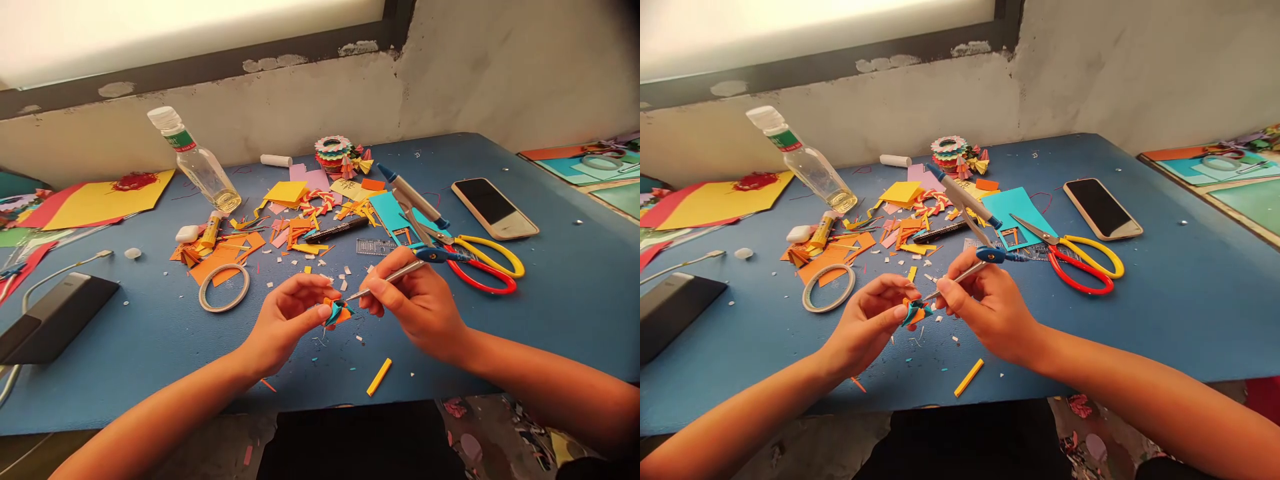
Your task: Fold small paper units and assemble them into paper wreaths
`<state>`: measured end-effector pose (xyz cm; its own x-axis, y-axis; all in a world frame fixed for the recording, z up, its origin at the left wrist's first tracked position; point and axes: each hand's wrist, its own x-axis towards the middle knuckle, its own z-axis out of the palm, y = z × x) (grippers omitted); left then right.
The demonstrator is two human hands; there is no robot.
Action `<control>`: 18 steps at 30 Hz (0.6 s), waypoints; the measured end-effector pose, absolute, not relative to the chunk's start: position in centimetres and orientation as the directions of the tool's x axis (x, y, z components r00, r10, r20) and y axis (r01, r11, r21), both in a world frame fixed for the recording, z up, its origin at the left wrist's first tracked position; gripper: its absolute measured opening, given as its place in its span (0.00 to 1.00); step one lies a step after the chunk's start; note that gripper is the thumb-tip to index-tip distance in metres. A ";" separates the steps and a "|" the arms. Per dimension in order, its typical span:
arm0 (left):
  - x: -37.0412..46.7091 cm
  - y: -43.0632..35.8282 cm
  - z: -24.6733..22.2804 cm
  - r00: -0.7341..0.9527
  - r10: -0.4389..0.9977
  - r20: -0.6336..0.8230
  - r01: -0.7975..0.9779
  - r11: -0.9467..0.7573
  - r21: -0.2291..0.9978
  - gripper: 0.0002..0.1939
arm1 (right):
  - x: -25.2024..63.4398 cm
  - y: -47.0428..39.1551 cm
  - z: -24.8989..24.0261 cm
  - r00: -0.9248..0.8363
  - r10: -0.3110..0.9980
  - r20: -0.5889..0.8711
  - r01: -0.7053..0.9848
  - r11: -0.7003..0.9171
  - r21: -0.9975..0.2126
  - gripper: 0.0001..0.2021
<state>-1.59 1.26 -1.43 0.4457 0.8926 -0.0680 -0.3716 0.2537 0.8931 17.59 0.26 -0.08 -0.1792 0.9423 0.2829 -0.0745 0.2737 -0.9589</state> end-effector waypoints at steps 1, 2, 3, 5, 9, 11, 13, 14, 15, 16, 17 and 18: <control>-1.6 1.3 -1.5 0.443 0.894 -0.070 -0.368 0.252 0.895 0.10 | 17.6 0.2 -0.1 -0.175 0.937 0.303 -0.060 0.297 -0.953 0.06; -1.6 1.3 -1.5 0.442 0.894 -0.070 -0.366 0.252 0.896 0.11 | 17.6 0.1 -0.1 -0.171 0.931 0.324 -0.040 0.322 -0.946 0.05; -1.6 1.3 -1.6 0.442 0.894 -0.069 -0.366 0.250 0.896 0.11 | 17.6 0.1 -0.1 -0.169 0.924 0.343 -0.015 0.346 -0.938 0.05; -1.6 1.3 -1.7 0.449 0.892 -0.061 -0.367 0.246 0.897 0.11 | 17.7 -0.1 -0.3 -0.177 0.906 0.384 0.039 0.396 -0.917 0.04; -1.7 1.4 -1.7 0.461 0.886 -0.042 -0.372 0.236 0.898 0.11 | 17.8 -0.2 -0.9 -0.203 0.876 0.438 0.090 0.462 -0.882 0.04; -1.7 1.3 -1.7 0.460 0.887 -0.044 -0.373 0.238 0.897 0.11 | 17.9 -0.2 -1.1 -0.200 0.875 0.441 0.098 0.466 -0.880 0.04; -1.7 1.3 -1.7 0.459 0.887 -0.051 -0.374 0.245 0.895 0.11 | 17.9 -0.2 -1.2 -0.188 0.878 0.440 0.108 0.464 -0.879 0.04; -1.7 1.3 -1.7 0.458 0.887 -0.054 -0.375 0.248 0.893 0.11 | 17.9 -0.1 -1.2 -0.182 0.879 0.441 0.111 0.464 -0.879 0.04; -1.7 1.3 -1.7 0.457 0.888 -0.058 -0.376 0.252 0.892 0.11 | 17.9 -0.1 -1.2 -0.179 0.878 0.445 0.113 0.467 -0.877 0.04; -1.7 1.3 -1.7 0.455 0.888 -0.061 -0.378 0.255 0.890 0.11 | 17.8 -0.1 -1.2 -0.183 0.875 0.449 0.114 0.472 -0.874 0.04; -1.7 1.3 -1.7 0.452 0.890 -0.064 -0.378 0.256 0.890 0.11 | 17.8 0.0 -1.2 -0.189 0.870 0.456 0.114 0.481 -0.869 0.04; -1.7 1.3 -1.7 0.449 0.891 -0.067 -0.377 0.257 0.890 0.11 | 17.8 0.0 -1.2 -0.199 0.863 0.464 0.115 0.491 -0.864 0.04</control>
